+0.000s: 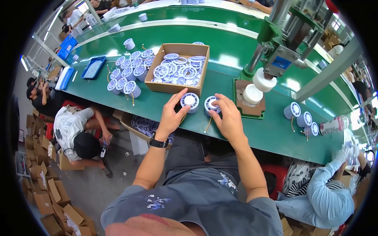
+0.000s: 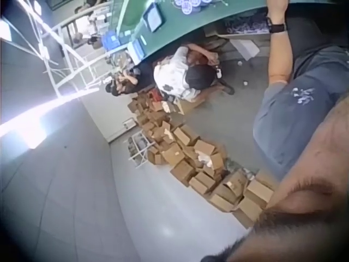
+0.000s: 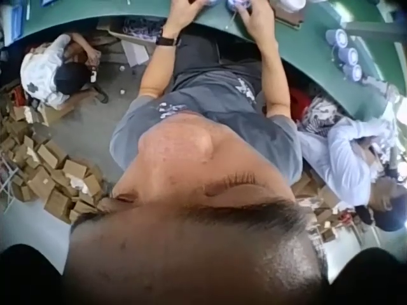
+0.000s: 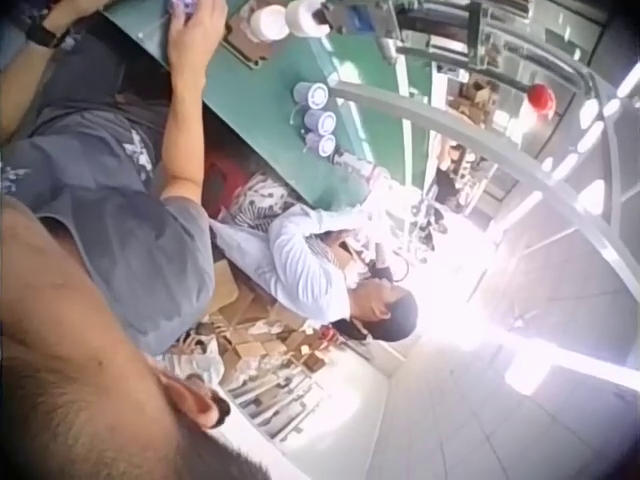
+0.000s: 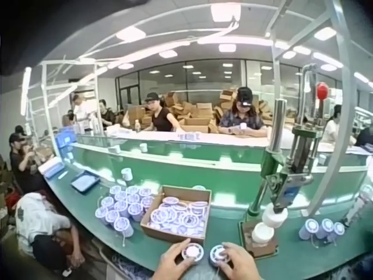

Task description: Assembling small electronic modules by placing base components and covers into a manual press machine on a production line.

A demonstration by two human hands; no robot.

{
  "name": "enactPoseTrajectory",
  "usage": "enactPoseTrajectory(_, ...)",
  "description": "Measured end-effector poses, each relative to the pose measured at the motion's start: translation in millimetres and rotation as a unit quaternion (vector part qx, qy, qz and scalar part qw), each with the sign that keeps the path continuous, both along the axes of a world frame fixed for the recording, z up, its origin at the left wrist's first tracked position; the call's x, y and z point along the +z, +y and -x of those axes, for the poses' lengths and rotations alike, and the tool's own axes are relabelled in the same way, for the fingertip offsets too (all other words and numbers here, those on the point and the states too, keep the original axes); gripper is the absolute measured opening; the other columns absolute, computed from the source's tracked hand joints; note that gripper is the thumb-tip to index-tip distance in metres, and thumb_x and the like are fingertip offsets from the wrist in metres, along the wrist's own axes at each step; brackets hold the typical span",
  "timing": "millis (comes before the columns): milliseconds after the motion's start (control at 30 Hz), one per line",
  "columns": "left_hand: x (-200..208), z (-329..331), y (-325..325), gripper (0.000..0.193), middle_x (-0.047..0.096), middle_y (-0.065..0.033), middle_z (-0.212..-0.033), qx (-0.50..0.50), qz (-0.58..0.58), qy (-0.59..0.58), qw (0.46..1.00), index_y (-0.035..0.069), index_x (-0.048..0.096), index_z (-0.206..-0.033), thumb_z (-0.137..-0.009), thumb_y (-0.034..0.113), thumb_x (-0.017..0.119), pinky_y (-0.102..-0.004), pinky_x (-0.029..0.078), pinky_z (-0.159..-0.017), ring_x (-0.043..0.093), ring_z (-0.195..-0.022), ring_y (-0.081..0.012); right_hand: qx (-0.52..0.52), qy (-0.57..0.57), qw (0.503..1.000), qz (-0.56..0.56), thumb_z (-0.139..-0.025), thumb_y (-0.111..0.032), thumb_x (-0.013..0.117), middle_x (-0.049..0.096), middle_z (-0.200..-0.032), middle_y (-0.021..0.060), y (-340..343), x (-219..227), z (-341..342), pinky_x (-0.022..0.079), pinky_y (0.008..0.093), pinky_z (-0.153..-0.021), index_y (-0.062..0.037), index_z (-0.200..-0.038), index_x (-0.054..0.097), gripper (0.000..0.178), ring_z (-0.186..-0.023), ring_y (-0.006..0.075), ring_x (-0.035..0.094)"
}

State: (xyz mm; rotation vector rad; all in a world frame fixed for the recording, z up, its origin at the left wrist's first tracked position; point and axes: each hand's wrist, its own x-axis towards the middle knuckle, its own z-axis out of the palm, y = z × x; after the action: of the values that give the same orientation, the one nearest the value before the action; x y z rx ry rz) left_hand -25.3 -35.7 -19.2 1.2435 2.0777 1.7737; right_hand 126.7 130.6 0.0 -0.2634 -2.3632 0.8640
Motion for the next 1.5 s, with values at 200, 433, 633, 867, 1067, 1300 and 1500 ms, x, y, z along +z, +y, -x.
enactPoseTrajectory(200,-0.6,-6.9,0.8,0.068,0.063,-0.0167,-0.126,-0.008,0.036,0.031,0.999,0.001,0.050,-0.140,-0.079,0.008,0.079,-0.0351,0.047,-0.100,0.062,-0.116,-0.0259,-0.047,0.005,0.999,-0.005,-0.080,-0.007,0.076,0.061,-0.127,0.0174,-8.6,-2.2,-1.0,0.049,0.0436,-0.093,-0.0027,-0.102,0.063,0.026,-0.112,0.0379,0.060)
enactPoseTrajectory(433,-0.4,-5.6,-2.5,0.068,0.062,-0.0181,-0.127,-0.009,0.025,0.033,0.999,0.001,0.050,-0.139,-0.081,0.019,0.079,-0.0391,0.048,-0.096,0.062,-0.114,-0.0333,-0.031,0.041,0.999,-0.005,-0.083,-0.009,0.073,0.059,-0.127,0.0177,-9.2,-7.6,3.9,0.047,0.0451,-0.096,-0.0034,-0.106,0.062,0.026,-0.115,0.0390,0.057)
enactPoseTrajectory(633,69.8,59.8,-37.0,0.035,0.069,-0.0170,-0.113,0.113,-0.006,0.173,0.978,-0.002,0.064,-0.121,-0.091,0.018,0.067,-0.0379,0.049,-0.092,0.065,-0.106,-0.0294,-0.060,0.092,0.992,-0.057,-0.083,-0.003,0.069,0.061,-0.121,0.0184,11.4,51.1,37.3,0.047,0.0439,-0.097,-0.0022,-0.112,0.060,0.030,-0.114,0.0385,0.058)
enactPoseTrajectory(867,112.9,354.3,12.2,0.044,0.069,-0.0207,-0.115,0.223,0.294,0.274,0.888,0.002,0.064,-0.126,-0.088,0.025,0.066,-0.0413,0.052,-0.093,0.066,-0.108,-0.0353,-0.268,-0.210,0.939,-0.039,-0.091,-0.040,0.061,0.065,-0.120,0.0219,97.7,75.3,216.9,0.051,0.0504,-0.093,-0.0091,-0.122,0.061,0.044,-0.113,0.0403,0.062)
enactPoseTrajectory(1067,42.7,444.7,38.5,0.068,0.060,-0.0247,-0.130,0.170,0.461,0.262,0.831,0.012,0.050,-0.143,-0.081,0.029,0.073,-0.0463,0.047,-0.104,0.056,-0.121,-0.0416,-0.207,-0.400,0.889,0.085,-0.085,-0.052,0.065,0.069,-0.120,0.0179,156.8,37.0,274.3,0.054,0.0482,-0.091,-0.0105,-0.115,0.073,0.052,-0.109,0.0357,0.068)
enactPoseTrajectory(1300,19.2,469.5,32.0,0.055,0.064,-0.0223,-0.122,0.167,0.472,0.255,0.827,0.016,0.057,-0.133,-0.082,0.022,0.073,-0.0470,0.049,-0.099,0.059,-0.115,-0.0406,-0.160,-0.509,0.837,0.120,-0.083,-0.046,0.067,0.070,-0.118,0.0182,131.8,75.3,276.0,0.056,0.0447,-0.089,-0.0055,-0.112,0.072,0.050,-0.107,0.0362,0.068)
enactPoseTrajectory(1500,107.1,412.1,8.0,0.040,0.066,-0.0248,-0.104,0.253,0.278,0.348,0.859,0.013,0.064,-0.118,-0.081,0.027,0.067,-0.0497,0.054,-0.084,0.065,-0.098,-0.0425,-0.259,-0.171,0.944,-0.115,-0.079,-0.036,0.069,0.066,-0.113,0.0242,143.0,73.7,277.6,0.057,0.0486,-0.082,-0.0070,-0.113,0.064,0.045,-0.102,0.0396,0.068)
